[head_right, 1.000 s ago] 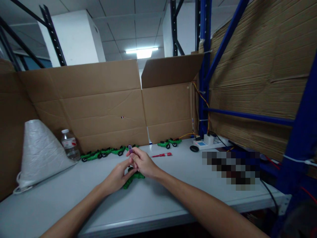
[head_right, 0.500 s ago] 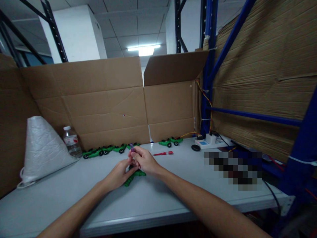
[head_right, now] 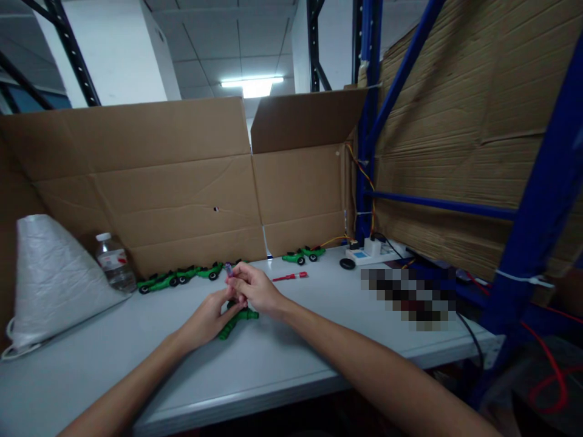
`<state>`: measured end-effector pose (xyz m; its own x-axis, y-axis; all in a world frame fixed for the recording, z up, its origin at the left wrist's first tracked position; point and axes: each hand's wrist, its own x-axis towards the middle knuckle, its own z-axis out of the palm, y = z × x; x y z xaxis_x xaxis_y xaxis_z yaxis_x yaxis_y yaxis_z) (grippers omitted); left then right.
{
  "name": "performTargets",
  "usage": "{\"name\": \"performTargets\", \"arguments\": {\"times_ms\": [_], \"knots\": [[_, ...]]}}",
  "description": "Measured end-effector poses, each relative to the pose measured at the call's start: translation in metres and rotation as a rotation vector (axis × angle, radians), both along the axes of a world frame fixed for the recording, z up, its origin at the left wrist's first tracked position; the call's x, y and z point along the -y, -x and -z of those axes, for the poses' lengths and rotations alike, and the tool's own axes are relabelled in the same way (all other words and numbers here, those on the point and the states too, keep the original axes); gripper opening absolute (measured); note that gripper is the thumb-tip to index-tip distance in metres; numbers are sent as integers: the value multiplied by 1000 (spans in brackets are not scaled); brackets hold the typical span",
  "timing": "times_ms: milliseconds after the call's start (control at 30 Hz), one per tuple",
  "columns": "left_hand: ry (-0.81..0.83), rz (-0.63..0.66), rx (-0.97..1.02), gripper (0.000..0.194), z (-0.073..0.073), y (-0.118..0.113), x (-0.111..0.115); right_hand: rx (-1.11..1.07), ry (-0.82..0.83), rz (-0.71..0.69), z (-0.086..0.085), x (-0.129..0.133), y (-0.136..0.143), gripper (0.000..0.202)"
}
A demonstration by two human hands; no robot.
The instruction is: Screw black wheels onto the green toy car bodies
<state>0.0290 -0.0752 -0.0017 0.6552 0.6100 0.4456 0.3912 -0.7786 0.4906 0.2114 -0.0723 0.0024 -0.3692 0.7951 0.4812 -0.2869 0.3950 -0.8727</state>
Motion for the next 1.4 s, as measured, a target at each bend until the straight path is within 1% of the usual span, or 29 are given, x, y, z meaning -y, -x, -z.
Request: {"name": "performTargets", "arguments": {"times_ms": [133,233,367,533,667,767,900,1167,1333,1400], "knots": [[9,21,-6,19,-3,0,0,46,-17,-45,-4,1,-3,49],[10,21,-8,20,-4,-1,1,20,7,-11,-3,-1,-3,49],[11,12,-14,20,-5,-3,3,-23,33,26,1,-3,-2,54],[15,-2,-18,20,-8,-3,6,1,13,-24,-4,-3,-3,53],[3,3,-37,20,-7,-2,3,28,37,-87,-7,0,-6,53],[-5,11,-29,19,-5,-2,0,7,45,-55,-4,-2,-6,50],[0,7,-32,22,-3,-2,-1,-5,39,-20,1,-6,-5,55],[-48,14,-59,19,-3,0,-2,19,53,-62,-7,1,-8,47],[-59,-6,-53,19,-2,1,-5,15,18,-8,0,-7,-7,52],[-57,-4,-53,17,-2,2,-6,7,6,-3,2,-12,-7,50]]}}
